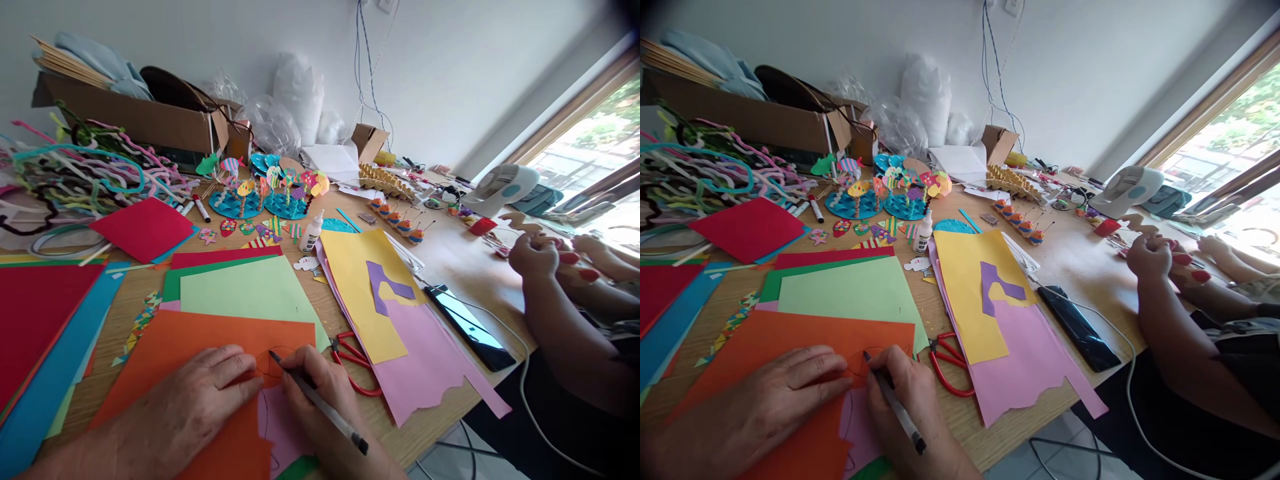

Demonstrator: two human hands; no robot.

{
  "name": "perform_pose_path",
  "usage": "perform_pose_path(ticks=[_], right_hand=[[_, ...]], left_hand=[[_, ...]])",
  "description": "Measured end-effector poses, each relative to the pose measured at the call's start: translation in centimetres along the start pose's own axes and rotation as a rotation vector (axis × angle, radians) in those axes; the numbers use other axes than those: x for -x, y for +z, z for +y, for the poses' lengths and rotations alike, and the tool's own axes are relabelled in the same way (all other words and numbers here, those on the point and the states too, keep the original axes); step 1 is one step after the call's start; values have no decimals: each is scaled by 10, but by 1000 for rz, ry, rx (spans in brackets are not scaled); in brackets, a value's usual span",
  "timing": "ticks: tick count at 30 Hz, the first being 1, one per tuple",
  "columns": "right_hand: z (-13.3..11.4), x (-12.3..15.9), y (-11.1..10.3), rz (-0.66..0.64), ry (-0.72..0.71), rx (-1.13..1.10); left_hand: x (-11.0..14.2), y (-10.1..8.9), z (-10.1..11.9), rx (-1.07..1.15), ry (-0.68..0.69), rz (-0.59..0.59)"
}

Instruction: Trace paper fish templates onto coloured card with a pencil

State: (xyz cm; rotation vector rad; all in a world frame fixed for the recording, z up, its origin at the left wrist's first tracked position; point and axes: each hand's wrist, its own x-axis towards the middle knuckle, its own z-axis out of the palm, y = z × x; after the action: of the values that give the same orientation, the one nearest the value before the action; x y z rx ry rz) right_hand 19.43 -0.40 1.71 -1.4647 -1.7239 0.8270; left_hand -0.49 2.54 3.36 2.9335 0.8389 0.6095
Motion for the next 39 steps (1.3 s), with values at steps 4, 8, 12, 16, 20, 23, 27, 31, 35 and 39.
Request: perform_pose_path(ticks=[4,8,12,16,20,23,27,31,35,39], right_hand=[[-2,-1,-1,13,-15,21],[-3,1,-2,41,-56,23],[-3,4,-2,37,-49,-3],[-2,5,-3,10,-9,-25],[-1,5,-3,12,5,-33],[0,5,-2,19,4,-45],[1,5,-2,46,-3,-18],[-2,2,-2,28,-8,2],[-4,1,-2,17,18,25],[-3,0,-2,17,29,56]], left_hand=[[0,-1,0,-29,12,17],[2,-1,-2,-51,20,19],[5,1,-3,-61,13,18],[7,4,-4,-44,19,9],[7,5,-5,-15,20,-17],[7,4,-5,-16,20,-27],[5,1,-3,-10,-9,-49],[1,-1,-1,-7,-32,-34],[0,-1,-2,-2,-15,-70],[3,1,-2,-9,-8,-105]])
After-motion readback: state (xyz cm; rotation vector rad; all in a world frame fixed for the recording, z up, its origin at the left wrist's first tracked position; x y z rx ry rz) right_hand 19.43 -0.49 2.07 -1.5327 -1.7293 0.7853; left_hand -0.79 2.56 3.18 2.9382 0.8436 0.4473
